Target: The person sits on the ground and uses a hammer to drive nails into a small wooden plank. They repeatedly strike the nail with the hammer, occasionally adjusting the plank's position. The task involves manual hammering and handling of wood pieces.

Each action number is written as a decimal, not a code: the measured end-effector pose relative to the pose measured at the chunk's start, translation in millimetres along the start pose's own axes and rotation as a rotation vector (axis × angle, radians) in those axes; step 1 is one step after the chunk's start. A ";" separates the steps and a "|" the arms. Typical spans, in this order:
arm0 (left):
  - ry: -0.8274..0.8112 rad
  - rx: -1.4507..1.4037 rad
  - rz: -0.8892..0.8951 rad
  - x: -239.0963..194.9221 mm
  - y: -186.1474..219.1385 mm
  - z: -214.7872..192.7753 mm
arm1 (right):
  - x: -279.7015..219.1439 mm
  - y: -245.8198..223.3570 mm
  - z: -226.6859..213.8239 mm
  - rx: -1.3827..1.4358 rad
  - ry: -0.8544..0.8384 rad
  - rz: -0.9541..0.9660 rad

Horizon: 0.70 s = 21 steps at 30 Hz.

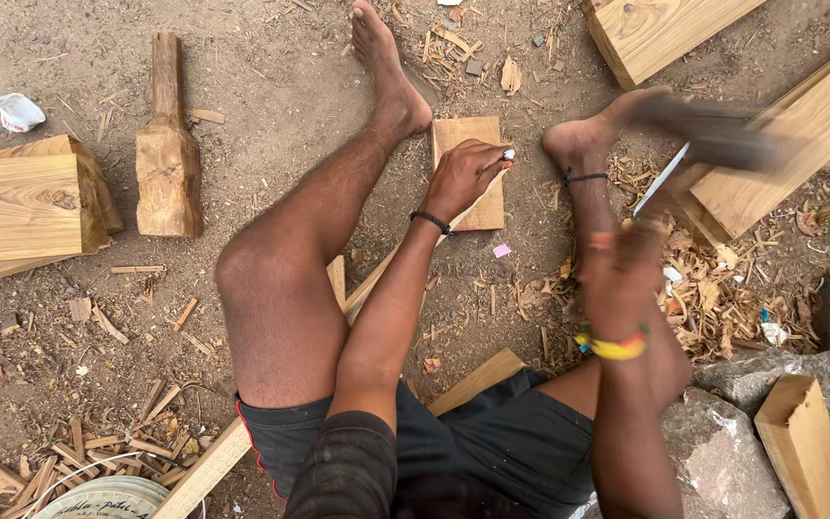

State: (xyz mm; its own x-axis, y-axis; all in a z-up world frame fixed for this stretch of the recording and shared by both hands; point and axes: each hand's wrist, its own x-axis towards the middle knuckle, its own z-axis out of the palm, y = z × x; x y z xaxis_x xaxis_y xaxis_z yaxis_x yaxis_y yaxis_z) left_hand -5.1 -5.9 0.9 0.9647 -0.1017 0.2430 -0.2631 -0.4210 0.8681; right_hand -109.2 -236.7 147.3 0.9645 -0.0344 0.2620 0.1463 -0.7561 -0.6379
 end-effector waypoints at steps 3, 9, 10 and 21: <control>0.024 -0.015 -0.018 2.3 0.9 2.4 | -9.8 34.9 25.8 -0.208 -0.279 0.039; 0.093 -0.044 0.014 -3.2 -7.2 3.7 | -30.0 44.0 4.9 -0.109 -0.230 -0.114; 0.101 -0.052 0.051 0.8 -6.7 2.8 | -29.8 36.0 7.3 -0.011 -0.164 -0.216; 0.007 -0.028 0.044 -1.2 -6.7 5.1 | -12.4 -36.7 -67.4 0.558 0.206 0.057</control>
State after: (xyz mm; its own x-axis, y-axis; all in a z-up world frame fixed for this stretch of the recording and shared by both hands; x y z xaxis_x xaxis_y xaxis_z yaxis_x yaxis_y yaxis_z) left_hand -4.4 -7.5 -7.5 0.9520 -0.1135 0.2844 -0.3060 -0.3908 0.8681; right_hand -141.4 -252.6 216.3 0.9199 -0.2329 0.3154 0.2428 -0.2932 -0.9247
